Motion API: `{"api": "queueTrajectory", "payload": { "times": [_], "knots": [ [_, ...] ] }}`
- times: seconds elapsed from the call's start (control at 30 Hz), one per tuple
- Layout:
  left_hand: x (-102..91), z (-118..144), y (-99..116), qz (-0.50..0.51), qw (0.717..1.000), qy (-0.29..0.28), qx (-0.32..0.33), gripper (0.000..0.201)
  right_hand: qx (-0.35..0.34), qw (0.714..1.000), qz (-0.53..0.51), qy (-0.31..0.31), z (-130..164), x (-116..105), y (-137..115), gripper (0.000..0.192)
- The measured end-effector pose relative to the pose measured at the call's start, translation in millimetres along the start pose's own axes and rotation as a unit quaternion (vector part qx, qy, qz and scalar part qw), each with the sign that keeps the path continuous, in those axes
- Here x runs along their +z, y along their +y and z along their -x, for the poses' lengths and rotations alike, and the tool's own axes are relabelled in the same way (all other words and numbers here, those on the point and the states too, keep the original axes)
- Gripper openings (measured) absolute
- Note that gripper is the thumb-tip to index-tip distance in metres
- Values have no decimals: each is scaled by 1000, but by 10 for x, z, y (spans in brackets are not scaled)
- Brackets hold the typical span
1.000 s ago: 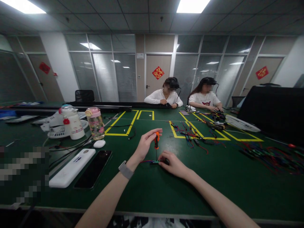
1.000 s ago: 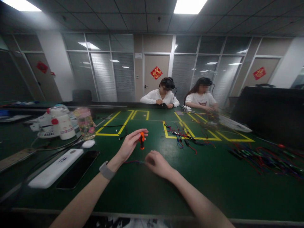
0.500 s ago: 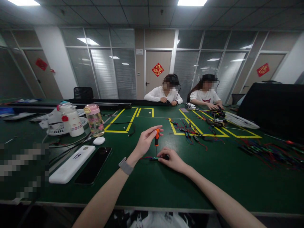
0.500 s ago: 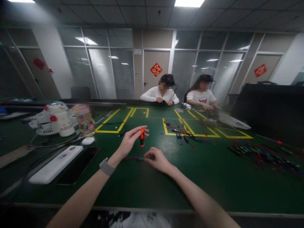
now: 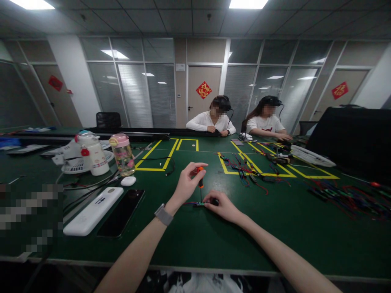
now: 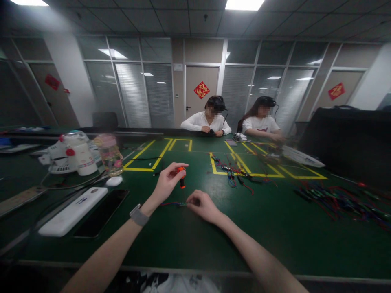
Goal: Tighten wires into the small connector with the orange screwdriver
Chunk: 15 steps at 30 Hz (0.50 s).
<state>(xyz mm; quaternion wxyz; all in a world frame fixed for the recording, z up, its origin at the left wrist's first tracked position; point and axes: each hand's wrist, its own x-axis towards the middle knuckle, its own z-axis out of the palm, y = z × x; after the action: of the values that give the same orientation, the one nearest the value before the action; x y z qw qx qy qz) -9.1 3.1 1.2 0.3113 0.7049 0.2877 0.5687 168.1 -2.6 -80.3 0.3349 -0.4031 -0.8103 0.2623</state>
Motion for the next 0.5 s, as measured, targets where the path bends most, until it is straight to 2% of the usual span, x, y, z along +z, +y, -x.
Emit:
{"api": "queueTrajectory", "payload": {
  "times": [0.1, 0.27, 0.33, 0.43, 0.5],
  "knots": [
    [1, 12, -7, -50, 998, 8, 33, 20, -5, 1000, -2, -1, -5, -1, 6, 8],
    [26, 23, 20, 52, 996, -67, -6, 31, -4, 1000, -4, -3, -2, 2, 13, 9],
    [40, 28, 22, 48, 997, -57, -11, 28, -2, 1000, -8, -1, 0, 8, 17, 10],
    [50, 32, 3, 0, 1000, -8, 16, 20, 9, 1000, -13, 6, -2, 21, 19, 12],
    [44, 27, -7, 8, 1000, -5, 17, 22, 19, 1000, -20, 11, -7, 27, 18, 12]
  ]
}}
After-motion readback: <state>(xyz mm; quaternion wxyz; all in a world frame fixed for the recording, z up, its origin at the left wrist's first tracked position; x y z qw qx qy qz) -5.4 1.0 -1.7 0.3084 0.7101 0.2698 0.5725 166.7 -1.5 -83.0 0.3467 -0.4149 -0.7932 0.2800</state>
